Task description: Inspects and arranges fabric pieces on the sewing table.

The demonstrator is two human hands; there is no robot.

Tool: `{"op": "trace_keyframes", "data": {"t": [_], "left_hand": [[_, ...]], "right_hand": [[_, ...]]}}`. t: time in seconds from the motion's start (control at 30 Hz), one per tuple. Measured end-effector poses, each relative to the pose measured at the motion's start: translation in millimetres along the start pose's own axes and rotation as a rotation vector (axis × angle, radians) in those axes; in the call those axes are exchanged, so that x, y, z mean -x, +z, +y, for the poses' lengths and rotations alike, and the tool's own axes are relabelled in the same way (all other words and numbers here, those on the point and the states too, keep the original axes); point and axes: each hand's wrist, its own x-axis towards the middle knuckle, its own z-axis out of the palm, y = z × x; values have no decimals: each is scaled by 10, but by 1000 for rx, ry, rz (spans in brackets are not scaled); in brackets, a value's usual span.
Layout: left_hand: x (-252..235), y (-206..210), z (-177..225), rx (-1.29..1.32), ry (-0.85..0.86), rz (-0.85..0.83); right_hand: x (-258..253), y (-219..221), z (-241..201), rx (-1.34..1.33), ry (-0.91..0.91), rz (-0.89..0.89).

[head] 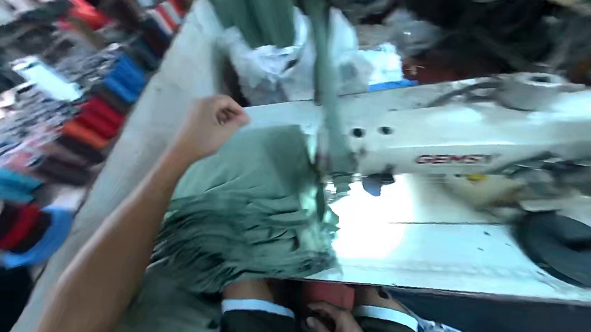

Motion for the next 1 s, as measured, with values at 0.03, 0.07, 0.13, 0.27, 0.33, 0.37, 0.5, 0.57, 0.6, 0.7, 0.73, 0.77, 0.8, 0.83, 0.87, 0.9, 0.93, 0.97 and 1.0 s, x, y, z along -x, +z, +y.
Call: {"op": "trace_keyframes", "data": {"t": [0.03,0.07,0.13,0.27,0.33,0.37,0.5,0.57,0.6,0.7,0.73,0.77,0.8,0.83,0.87,0.9,0.93,0.97,1.0], "left_hand": [[292,-87,-78,24,-26,-26],[572,-169,-151,42,-68,-53],[1104,-259,-236,66,-152,-65],[1785,-85,-291,180,-159,30],[1971,106,-233,223,-104,173],[2035,188,-206,247,-74,236],[2100,259,-121,333,-59,289],[2050,151,-65,336,-125,215],[2005,92,-34,307,-159,163],[1834,-20,67,168,-221,-10],[1794,-42,94,115,-232,-65],[1763,-55,116,67,-242,-110],[1734,-52,132,28,-248,-139],[1702,-41,147,-3,-246,-149],[1676,-30,156,-21,-233,-146],[1666,-27,163,-30,-209,-131],[1666,-35,187,-29,-188,-114],[1682,-62,236,-25,-169,-95],[1713,-96,296,-23,-145,-82]], "right_hand": [[46,-36,-118,-47,-32,-54],[92,-81,-276,-85,-79,-111],[141,-150,-641,-121,-275,-193],[7,-222,-1460,21,-774,-130],[-28,-275,-1893,166,-876,1],[-43,-302,-2088,244,-894,77],[-181,-380,-2664,487,-910,391],[-272,-393,-2807,554,-913,501],[-298,-393,-2846,561,-906,515],[-310,-337,-2840,531,-880,470],[-306,-302,-2816,524,-872,454],[-299,-270,-2791,521,-865,445],[-286,-252,-2767,520,-858,443],[-266,-251,-2749,522,-853,449],[-243,-264,-2742,528,-849,450],[-217,-288,-2741,542,-846,451],[-193,-315,-2738,560,-852,462],[-170,-340,-2739,578,-859,468],[-148,-363,-2743,592,-868,473]]}}
